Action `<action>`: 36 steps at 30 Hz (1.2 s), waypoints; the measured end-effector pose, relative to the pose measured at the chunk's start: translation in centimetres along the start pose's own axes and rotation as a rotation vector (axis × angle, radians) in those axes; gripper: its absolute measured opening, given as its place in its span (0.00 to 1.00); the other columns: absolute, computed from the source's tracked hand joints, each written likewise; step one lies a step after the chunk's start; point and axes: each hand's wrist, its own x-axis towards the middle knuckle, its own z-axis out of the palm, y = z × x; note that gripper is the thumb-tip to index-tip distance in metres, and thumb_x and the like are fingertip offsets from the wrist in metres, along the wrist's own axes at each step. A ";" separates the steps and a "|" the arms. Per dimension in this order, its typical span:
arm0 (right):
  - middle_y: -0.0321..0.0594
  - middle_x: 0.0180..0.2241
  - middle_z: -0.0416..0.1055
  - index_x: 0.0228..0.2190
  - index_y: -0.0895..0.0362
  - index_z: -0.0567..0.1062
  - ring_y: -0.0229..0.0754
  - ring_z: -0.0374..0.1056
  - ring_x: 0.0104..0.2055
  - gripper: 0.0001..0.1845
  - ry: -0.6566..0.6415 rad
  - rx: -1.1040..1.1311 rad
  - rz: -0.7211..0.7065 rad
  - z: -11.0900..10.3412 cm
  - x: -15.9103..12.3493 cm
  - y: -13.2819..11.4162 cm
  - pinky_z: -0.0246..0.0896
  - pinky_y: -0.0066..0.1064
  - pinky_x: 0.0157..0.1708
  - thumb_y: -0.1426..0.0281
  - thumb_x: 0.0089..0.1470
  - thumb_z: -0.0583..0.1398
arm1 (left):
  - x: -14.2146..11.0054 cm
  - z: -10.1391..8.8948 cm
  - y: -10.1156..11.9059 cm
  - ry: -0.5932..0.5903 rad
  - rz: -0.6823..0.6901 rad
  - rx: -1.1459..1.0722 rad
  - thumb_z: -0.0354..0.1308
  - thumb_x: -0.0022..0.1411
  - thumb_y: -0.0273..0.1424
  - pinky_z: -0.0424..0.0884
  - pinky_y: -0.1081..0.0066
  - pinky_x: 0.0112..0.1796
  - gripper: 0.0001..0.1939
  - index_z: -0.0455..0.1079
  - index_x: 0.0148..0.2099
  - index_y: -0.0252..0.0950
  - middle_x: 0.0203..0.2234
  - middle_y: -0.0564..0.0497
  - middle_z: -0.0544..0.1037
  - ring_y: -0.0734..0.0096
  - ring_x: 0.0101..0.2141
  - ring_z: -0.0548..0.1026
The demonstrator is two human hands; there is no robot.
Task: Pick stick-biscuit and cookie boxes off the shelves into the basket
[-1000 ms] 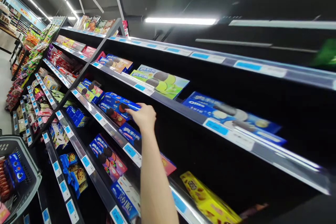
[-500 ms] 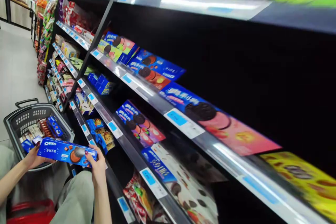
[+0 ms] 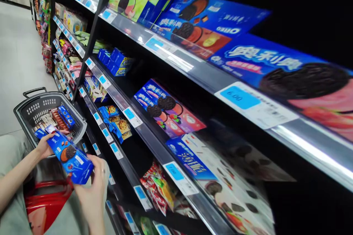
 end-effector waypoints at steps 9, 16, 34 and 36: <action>0.41 0.42 0.63 0.50 0.53 0.66 0.45 0.63 0.42 0.34 -0.061 -0.245 -0.431 4.0 -0.7 -5.7 0.66 0.36 0.41 0.74 0.41 0.69 | 0.3 -0.2 -1.3 -0.004 -0.011 -0.103 0.56 0.58 0.41 0.72 0.60 0.44 0.32 0.65 0.59 0.27 0.39 0.39 0.80 0.51 0.41 0.78; 0.39 0.43 0.65 0.50 0.52 0.66 0.43 0.66 0.43 0.34 -0.076 -0.227 -0.424 3.7 -0.4 -5.8 0.66 0.33 0.43 0.75 0.41 0.68 | 0.0 0.0 -0.9 0.003 0.042 -0.123 0.57 0.57 0.41 0.73 0.60 0.43 0.27 0.70 0.54 0.28 0.36 0.41 0.80 0.52 0.39 0.78; 0.47 0.55 0.67 0.54 0.47 0.67 0.57 0.68 0.55 0.38 -0.042 0.218 0.226 -1.5 2.3 6.0 0.68 0.45 0.51 0.63 0.39 0.69 | -0.2 1.2 0.8 0.044 0.212 0.082 0.72 0.46 0.34 0.75 0.66 0.42 0.26 0.74 0.49 0.37 0.40 0.43 0.81 0.54 0.42 0.79; 0.46 0.52 0.71 0.54 0.45 0.68 0.61 0.71 0.52 0.41 0.051 0.358 0.251 -1.0 1.7 6.9 0.71 0.45 0.46 0.57 0.35 0.70 | -0.3 1.4 0.6 0.038 0.206 0.104 0.71 0.49 0.35 0.75 0.68 0.41 0.22 0.76 0.48 0.40 0.39 0.45 0.81 0.57 0.40 0.80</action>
